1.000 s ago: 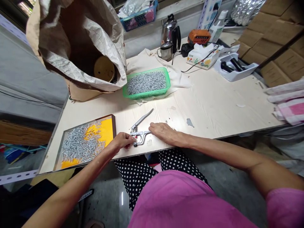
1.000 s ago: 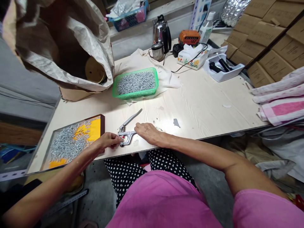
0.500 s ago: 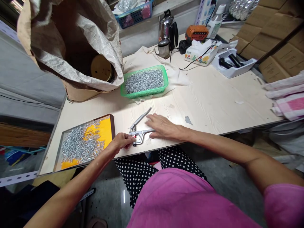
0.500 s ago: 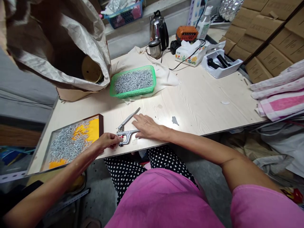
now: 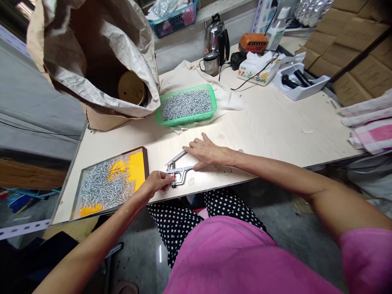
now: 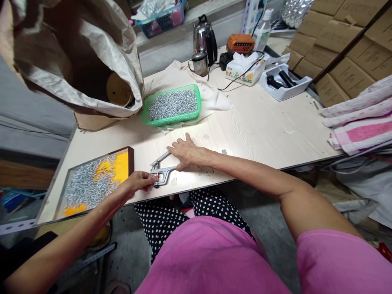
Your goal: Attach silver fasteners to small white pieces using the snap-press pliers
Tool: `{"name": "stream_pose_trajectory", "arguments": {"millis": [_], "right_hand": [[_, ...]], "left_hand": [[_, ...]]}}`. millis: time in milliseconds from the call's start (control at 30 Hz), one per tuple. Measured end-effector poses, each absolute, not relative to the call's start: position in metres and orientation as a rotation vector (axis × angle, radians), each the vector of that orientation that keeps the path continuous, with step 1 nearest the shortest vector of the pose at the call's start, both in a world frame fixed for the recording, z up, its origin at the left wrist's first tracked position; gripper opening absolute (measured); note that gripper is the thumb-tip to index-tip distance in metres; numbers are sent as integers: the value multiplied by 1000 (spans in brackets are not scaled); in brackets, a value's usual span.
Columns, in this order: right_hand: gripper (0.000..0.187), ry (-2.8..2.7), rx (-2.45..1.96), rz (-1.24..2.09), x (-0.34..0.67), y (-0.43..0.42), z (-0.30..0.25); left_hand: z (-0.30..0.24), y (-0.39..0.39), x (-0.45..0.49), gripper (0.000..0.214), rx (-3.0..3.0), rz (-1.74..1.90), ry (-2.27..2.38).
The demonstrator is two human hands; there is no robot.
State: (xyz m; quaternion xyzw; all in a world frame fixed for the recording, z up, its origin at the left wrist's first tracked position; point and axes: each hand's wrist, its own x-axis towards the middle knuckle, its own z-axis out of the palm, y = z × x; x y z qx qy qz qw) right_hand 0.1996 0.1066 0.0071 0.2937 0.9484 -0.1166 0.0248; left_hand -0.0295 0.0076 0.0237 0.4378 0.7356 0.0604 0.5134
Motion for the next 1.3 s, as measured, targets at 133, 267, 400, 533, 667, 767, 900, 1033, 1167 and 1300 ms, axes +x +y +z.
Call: {"name": "stream_pose_trajectory", "arguments": {"millis": [133, 267, 400, 533, 667, 767, 900, 1033, 1167, 1300], "right_hand": [[72, 2969, 909, -341, 201, 99, 7], [63, 3026, 895, -322, 204, 92, 6], [76, 3062, 885, -367, 209, 90, 3], [85, 2984, 946, -464, 214, 90, 3], [51, 2963, 991, -430, 212, 89, 7], [37, 2967, 1021, -379, 210, 89, 6], [28, 2983, 1034, -382, 212, 95, -1], [16, 3030, 924, -418, 213, 98, -9], [17, 3045, 931, -436, 210, 95, -15], [24, 3043, 968, -474, 217, 106, -12]], "left_hand": [[26, 2, -28, 37, 1281, -11, 1925], [19, -5, -15, 23, 1981, 83, 2011], [-1, 11, 1, 47, 2428, 208, 1632], [-10, 38, 6, 63, 2543, 111, 1464], [-6, 51, 9, 58, 2534, 22, 1476], [-4, 53, 12, 46, 2489, 63, 1512], [-8, 54, 15, 37, 2425, 153, 1538], [-13, 55, 15, 17, 2380, 214, 1536], [-12, 57, 15, 9, 2394, 215, 1515], [-10, 52, 15, 18, 2446, 197, 1544]]}}
